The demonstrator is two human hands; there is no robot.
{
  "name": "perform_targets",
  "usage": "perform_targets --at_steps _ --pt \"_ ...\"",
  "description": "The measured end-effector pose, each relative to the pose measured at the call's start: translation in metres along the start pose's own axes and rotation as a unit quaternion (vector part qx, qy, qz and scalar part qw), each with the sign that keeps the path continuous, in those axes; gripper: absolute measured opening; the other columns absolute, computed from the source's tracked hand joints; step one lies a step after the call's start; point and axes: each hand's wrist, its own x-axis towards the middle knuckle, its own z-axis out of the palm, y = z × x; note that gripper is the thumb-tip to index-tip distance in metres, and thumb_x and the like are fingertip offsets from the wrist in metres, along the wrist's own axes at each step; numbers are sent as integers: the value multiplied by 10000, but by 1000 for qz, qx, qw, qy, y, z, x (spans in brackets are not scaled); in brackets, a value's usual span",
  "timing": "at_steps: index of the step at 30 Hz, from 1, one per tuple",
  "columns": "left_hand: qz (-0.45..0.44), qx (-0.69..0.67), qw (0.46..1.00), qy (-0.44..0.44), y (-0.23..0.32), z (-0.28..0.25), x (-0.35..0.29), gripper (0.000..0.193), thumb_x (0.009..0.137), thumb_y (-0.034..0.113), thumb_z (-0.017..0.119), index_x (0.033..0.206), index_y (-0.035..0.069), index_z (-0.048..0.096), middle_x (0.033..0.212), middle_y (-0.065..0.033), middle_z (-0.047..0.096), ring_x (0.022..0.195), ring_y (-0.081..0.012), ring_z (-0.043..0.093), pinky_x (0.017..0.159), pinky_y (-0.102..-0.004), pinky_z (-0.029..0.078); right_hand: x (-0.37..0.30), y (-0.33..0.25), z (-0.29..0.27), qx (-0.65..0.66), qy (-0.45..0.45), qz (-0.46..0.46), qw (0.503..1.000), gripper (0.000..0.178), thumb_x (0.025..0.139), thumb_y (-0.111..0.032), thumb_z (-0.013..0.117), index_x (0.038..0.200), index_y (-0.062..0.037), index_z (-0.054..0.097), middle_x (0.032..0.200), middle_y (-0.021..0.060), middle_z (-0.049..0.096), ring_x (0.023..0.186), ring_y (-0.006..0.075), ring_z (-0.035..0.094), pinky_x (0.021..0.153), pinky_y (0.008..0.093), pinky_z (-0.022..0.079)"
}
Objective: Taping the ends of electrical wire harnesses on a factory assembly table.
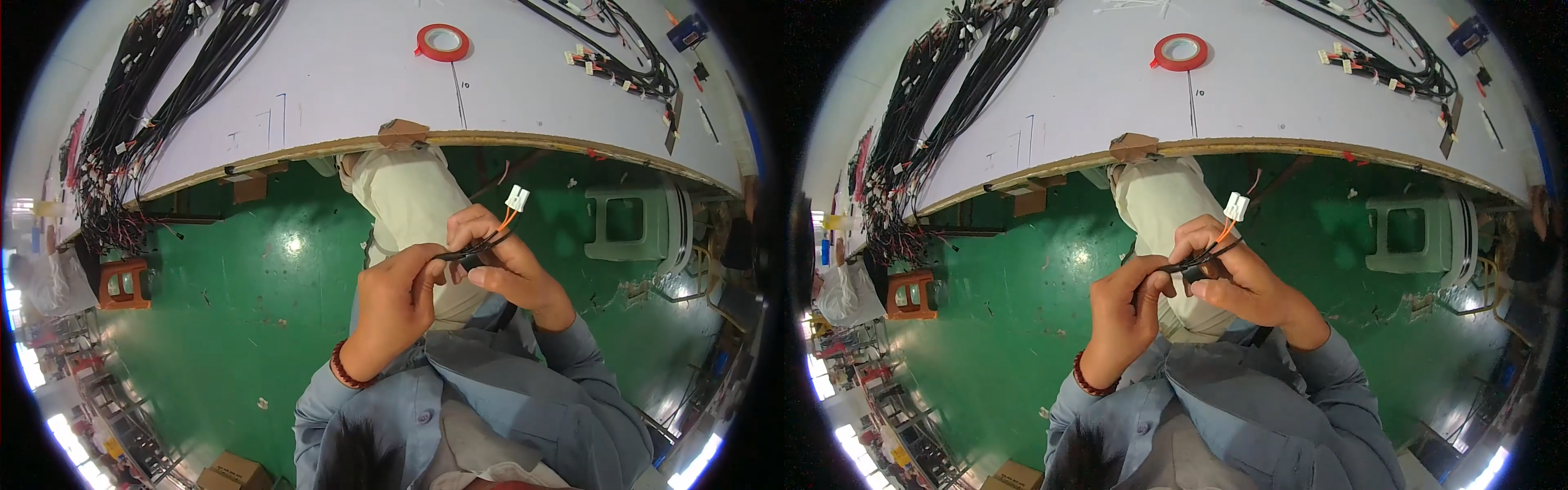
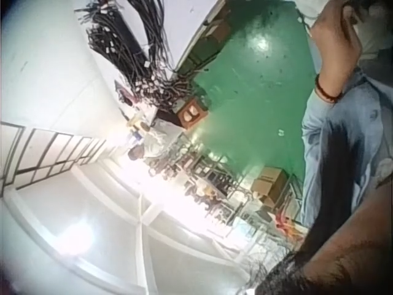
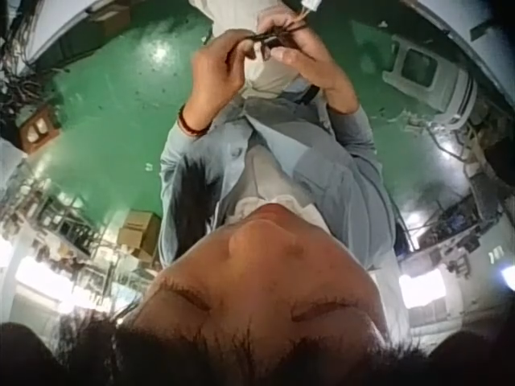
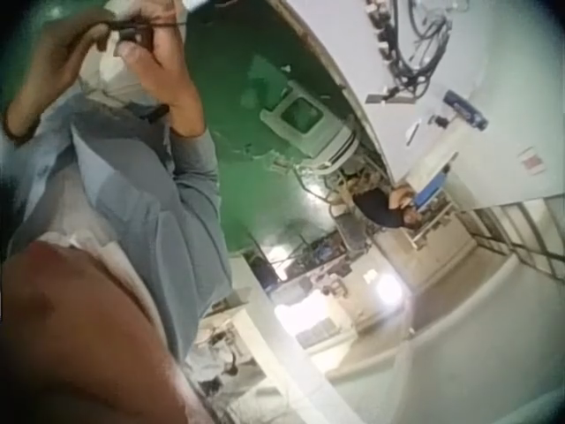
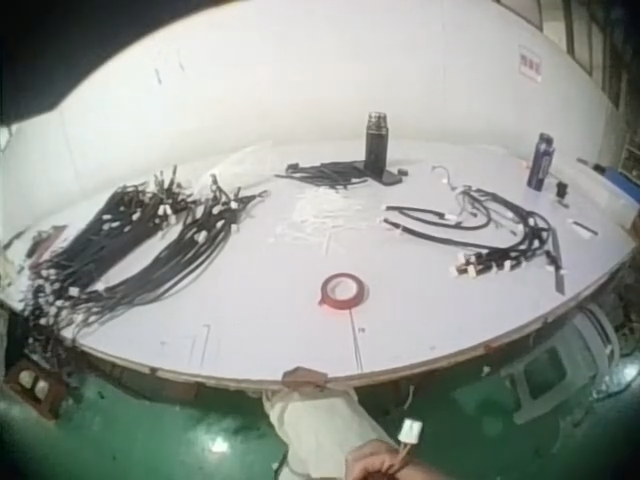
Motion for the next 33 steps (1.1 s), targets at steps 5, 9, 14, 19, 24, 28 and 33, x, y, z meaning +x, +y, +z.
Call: perform_targets --at_steps 5,9,14,19,24,28,33 --pt "7 -10 999 50 14 6 5 209 828 -29 572 1022 3 644 665 -94 592 521 -127 499 490 -231 388 -1 -2 10 55 32 -30 998 400 791 -47 507 1179 -6 417 1086 108 390 894 188 507 778 335 450" --pt "41 -37 997 49 7 6 5 260 812 -56 558 1051 2 642 680 -102 596 535 -121 513 494 -222 392 -5 -7 18 139 75 28 987 528 775 -32 571 1258 -12 359 1147 111 433 988 218 535 846 361 456" --pt "22 -68 996 48 5 7 2 227 803 -63 560 1006 -11 646 690 -100 607 550 -112 531 490 -221 396 -11 7 24 217 129 5 967 657 745 -32 662 1304 -12 317 1151 113 482 1018 219 548 868 368 464" --pt "92 21 988 124 -7 10 3 170 844 -7 565 993 -18 645 645 -39 574 526 -74 462 461 -223 338 -12 17 24 232 150 12 961 720 704 -69 744 1297 -11 340 1129 139 561 1047 214 547 888 376 464" --pt "-72 -186 976 82 1 2 -5 196 884 104 595 1010 -41 636 682 18 541 582 -39 420 506 -190 323 -11 20 24 197 215 31 956 526 728 -78 676 1190 4 439 1107 148 587 1029 209 561 918 349 439" --pt "-83 -235 967 46 -1 11 -11 232 897 151 598 1021 -41 638 734 14 573 630 -32 426 546 -173 334 -5 20 20 240 202 75 947 342 731 -89 540 1059 7 527 1060 135 593 962 188 567 881 308 430" --pt "-99 -243 964 39 -14 23 -16 227 907 155 582 1013 -39 635 782 1 629 652 -34 445 556 -174 350 -1 20 20 178 172 43 968 339 707 -90 512 1024 21 555 1030 126 574 905 173 547 831 295 434"
